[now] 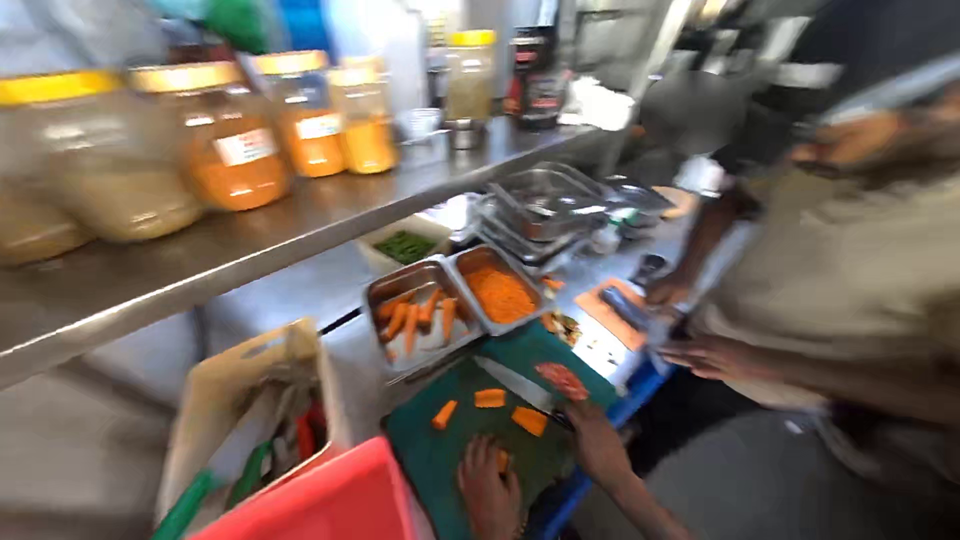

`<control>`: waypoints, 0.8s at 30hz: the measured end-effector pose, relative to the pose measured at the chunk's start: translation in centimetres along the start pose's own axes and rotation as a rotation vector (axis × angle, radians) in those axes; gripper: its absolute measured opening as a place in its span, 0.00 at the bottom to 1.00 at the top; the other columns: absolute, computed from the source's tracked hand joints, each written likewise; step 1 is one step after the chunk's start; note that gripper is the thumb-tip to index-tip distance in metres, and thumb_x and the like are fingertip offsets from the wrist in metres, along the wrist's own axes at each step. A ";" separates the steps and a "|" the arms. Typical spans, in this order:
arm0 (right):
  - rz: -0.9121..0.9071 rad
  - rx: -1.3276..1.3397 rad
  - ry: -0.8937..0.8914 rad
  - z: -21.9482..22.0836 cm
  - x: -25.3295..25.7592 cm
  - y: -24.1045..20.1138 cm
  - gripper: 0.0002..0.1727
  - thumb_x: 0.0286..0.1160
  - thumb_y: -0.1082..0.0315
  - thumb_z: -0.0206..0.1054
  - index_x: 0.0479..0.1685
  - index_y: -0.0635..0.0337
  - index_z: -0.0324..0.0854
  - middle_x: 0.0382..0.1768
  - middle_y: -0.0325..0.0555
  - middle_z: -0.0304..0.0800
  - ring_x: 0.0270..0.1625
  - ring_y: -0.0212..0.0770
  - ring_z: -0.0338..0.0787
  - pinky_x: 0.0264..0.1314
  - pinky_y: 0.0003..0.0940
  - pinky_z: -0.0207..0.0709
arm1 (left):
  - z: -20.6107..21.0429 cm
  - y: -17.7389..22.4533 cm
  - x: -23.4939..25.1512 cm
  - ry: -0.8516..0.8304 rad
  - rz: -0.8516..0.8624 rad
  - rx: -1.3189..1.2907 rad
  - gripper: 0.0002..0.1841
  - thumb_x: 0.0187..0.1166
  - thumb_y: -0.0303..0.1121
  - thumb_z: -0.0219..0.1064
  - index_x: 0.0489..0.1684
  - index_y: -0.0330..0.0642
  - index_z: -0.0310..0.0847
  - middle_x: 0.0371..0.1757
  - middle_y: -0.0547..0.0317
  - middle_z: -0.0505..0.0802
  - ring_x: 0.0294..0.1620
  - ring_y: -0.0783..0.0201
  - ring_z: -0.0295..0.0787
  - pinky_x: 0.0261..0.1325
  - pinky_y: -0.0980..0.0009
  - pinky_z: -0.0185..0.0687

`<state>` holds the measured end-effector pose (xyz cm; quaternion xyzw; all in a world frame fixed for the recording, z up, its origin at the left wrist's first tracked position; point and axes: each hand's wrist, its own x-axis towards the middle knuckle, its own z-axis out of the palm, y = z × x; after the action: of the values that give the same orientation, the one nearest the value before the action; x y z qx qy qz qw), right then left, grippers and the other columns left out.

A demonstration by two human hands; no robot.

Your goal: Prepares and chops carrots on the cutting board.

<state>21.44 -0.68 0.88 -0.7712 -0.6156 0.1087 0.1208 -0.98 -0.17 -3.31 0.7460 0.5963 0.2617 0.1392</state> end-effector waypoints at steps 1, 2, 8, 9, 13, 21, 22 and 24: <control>0.029 0.017 -0.018 -0.3 -0.1 -0.3 0.25 0.73 0.67 0.69 0.72 0.43 0.83 0.73 0.50 0.84 0.77 0.56 0.81 0.77 0.57 0.77 | 0.0 -0.1 0.0 0.018 0.037 0.000 0.17 0.75 0.46 0.70 0.59 0.55 0.92 0.73 0.61 0.89 0.81 0.49 0.76 0.79 0.38 0.70; 0.041 0.033 -0.024 -0.3 -0.2 -0.4 0.25 0.74 0.68 0.68 0.73 0.43 0.83 0.74 0.51 0.83 0.78 0.57 0.81 0.76 0.58 0.78 | 0.0 -0.2 0.0 0.040 0.066 0.000 0.17 0.75 0.45 0.71 0.59 0.54 0.92 0.72 0.59 0.89 0.80 0.47 0.77 0.77 0.37 0.71; 0.027 0.058 -0.045 -0.3 -0.7 -0.2 0.25 0.78 0.68 0.66 0.75 0.44 0.80 0.76 0.52 0.81 0.79 0.60 0.78 0.70 0.56 0.82 | 0.3 -0.3 -0.1 0.059 0.094 -0.007 0.22 0.75 0.54 0.68 0.60 0.53 0.91 0.71 0.56 0.90 0.81 0.43 0.76 0.77 0.34 0.67; 0.017 0.061 -0.063 -0.2 -0.7 0.1 0.25 0.78 0.68 0.66 0.76 0.44 0.79 0.76 0.52 0.80 0.80 0.60 0.77 0.69 0.56 0.83 | 0.5 -0.5 -0.2 0.069 0.094 0.006 0.24 0.75 0.57 0.68 0.60 0.54 0.91 0.72 0.56 0.89 0.80 0.44 0.77 0.78 0.35 0.67; -0.036 0.059 -0.104 -0.2 -0.7 1.0 0.25 0.80 0.66 0.64 0.78 0.42 0.77 0.76 0.52 0.80 0.80 0.59 0.76 0.67 0.55 0.85 | 0.4 -0.1 -0.2 0.083 0.093 0.024 0.27 0.74 0.59 0.69 0.63 0.51 0.89 0.72 0.52 0.89 0.79 0.43 0.78 0.78 0.34 0.67; -0.031 0.101 -0.112 -0.4 -0.8 0.8 0.28 0.78 0.72 0.64 0.78 0.41 0.77 0.76 0.49 0.79 0.83 0.60 0.74 0.64 0.59 0.84 | 0.5 -0.4 0.0 0.082 0.132 0.074 0.25 0.74 0.55 0.69 0.62 0.48 0.90 0.71 0.51 0.89 0.77 0.42 0.79 0.76 0.35 0.69; -0.037 0.108 -0.103 -0.3 -0.8 0.9 0.28 0.78 0.72 0.65 0.78 0.41 0.77 0.75 0.49 0.80 0.82 0.60 0.74 0.63 0.59 0.85 | 0.6 -0.4 0.0 0.082 0.134 0.078 0.25 0.74 0.55 0.69 0.61 0.47 0.90 0.70 0.50 0.89 0.77 0.42 0.79 0.77 0.35 0.69; -0.050 0.128 -0.099 -0.4 -1.0 1.1 0.29 0.76 0.75 0.65 0.78 0.42 0.77 0.75 0.49 0.80 0.82 0.61 0.74 0.63 0.60 0.84 | 0.6 -0.4 0.1 0.068 0.137 0.096 0.25 0.75 0.55 0.69 0.62 0.47 0.89 0.71 0.49 0.89 0.78 0.42 0.79 0.79 0.37 0.68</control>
<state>22.38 -1.89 0.93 -0.7401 -0.6314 0.1826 0.1420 -0.92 0.12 -4.02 0.7816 0.5600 0.2671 0.0647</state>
